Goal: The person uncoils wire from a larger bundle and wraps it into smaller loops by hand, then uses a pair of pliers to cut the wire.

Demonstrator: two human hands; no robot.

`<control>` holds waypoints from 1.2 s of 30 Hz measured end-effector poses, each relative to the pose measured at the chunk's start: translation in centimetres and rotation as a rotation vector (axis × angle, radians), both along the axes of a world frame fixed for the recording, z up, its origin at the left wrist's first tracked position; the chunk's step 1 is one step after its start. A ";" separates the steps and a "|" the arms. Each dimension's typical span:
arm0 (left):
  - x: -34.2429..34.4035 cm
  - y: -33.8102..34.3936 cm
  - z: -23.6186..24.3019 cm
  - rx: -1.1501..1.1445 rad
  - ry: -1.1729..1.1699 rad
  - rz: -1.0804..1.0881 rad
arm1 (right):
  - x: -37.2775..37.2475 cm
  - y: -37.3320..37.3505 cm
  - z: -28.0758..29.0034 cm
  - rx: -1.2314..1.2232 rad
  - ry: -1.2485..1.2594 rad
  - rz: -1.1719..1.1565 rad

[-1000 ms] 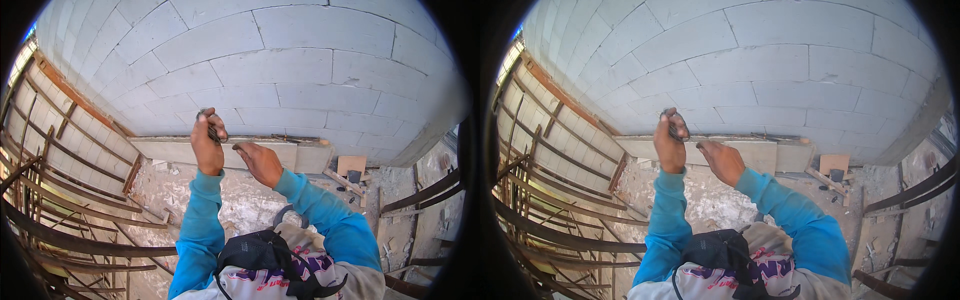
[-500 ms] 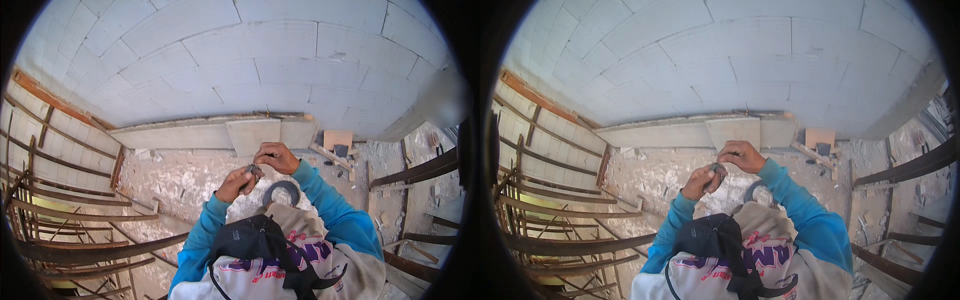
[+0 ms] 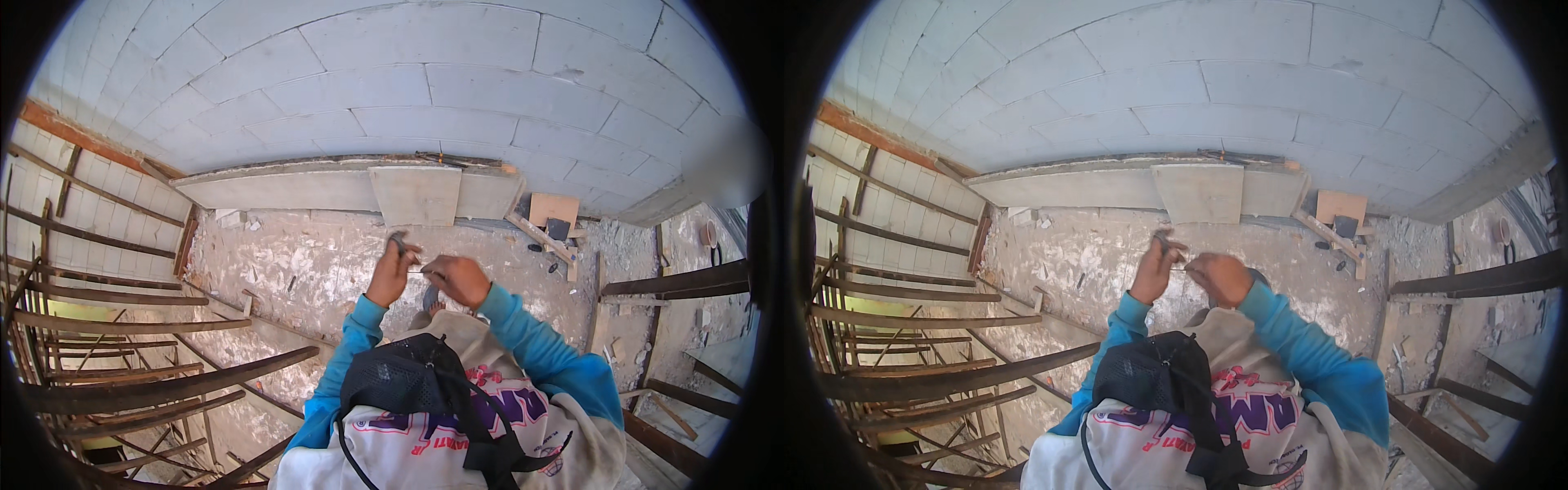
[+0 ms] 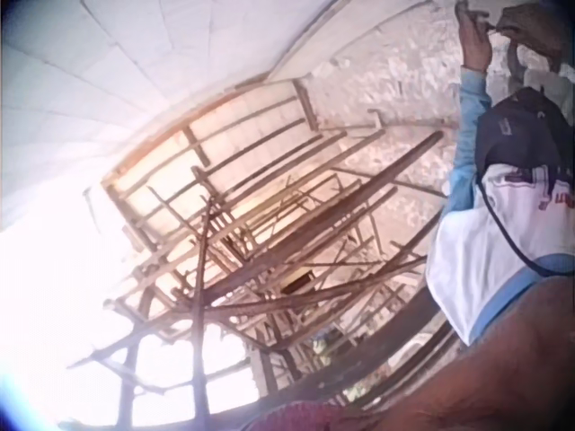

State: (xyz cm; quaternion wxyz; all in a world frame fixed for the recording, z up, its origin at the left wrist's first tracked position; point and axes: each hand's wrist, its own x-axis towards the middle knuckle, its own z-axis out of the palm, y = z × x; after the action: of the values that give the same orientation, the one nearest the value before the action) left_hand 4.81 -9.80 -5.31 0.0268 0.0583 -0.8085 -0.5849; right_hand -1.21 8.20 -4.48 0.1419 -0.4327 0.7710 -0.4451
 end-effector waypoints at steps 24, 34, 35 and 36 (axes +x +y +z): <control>4.4 0.9 -4.0 0.044 -0.438 -0.585 | -0.2 0.9 -9.2 0.155 -0.726 0.451; 1.9 -0.1 -3.0 -0.039 -0.618 -0.511 | -4.2 -2.6 -4.7 0.231 -0.250 0.227; 1.8 -1.0 -4.0 0.289 -0.698 -0.402 | -4.4 -3.1 -5.4 0.227 -0.252 0.218; 1.3 -1.0 -4.1 0.623 -0.763 -0.291 | -4.8 -3.4 -5.7 0.101 -0.195 0.138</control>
State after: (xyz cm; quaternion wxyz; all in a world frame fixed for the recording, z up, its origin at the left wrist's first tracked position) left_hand 6.13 -10.85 -9.45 -0.3703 0.1596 -0.5480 -0.7329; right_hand -5.99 4.84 -10.22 0.2683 -0.4317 0.7433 -0.4349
